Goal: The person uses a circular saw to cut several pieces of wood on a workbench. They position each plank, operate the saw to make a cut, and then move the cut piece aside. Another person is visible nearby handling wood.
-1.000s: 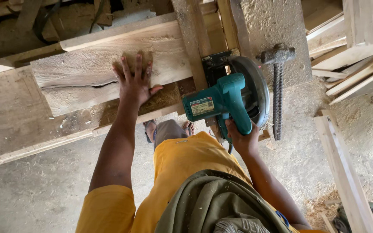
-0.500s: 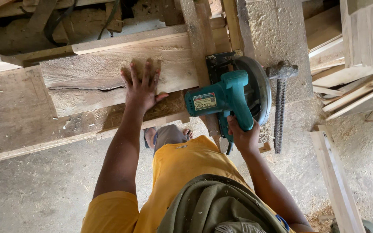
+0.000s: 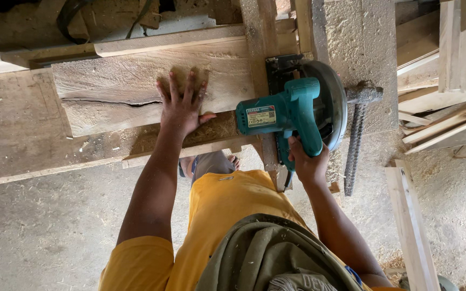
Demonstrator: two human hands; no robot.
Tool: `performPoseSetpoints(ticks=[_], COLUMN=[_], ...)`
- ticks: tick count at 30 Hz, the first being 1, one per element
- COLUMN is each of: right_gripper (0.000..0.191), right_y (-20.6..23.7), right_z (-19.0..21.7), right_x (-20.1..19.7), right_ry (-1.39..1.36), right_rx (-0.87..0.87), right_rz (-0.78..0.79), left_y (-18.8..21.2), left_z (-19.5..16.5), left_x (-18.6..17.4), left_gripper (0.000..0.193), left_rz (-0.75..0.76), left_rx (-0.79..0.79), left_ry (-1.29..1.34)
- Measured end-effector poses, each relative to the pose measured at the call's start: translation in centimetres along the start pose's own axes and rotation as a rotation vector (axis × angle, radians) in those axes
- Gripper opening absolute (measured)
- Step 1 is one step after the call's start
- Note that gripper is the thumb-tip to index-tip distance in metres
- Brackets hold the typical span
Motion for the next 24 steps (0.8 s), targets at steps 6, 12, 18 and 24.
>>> performPoseSetpoints(ticks=[6, 12, 18, 24], right_gripper=[0.013, 0.013, 0.013, 0.014], right_y=[-1.2, -2.4, -3.8, -5.1], right_z=[0.2, 0.4, 0.6, 0.9], right_x=[0.5, 1.0, 1.5, 2.1], right_ry=[-0.027, -0.046, -0.020, -0.099], right_rx=[-0.032, -0.058, -0.074, -0.096], right_rz=[0.002, -0.001, -0.012, -0.019], left_y=[-0.1, 0.0, 0.2, 0.1], left_z=[0.0, 0.1, 0.3, 0.3], left_x=[0.3, 0.6, 1.0, 1.1], left_gripper=[0.103, 0.103, 0.105, 0.106], left_rz=[0.006, -0.027, -0.065, -0.090], left_rx=[-0.003, 0.010, 0.020, 0.036], left_ry=[0.006, 0.031, 0.042, 0.103])
Point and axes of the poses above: each hand's wrist, its own y-axis away from the middle knuckle, its own x-axis out of the palm, z = x × y, the point moved 3 cm from there along -y, towards the middle knuckle, and after that the axes turned 13 degrees about -x, right-handed, at the moved point
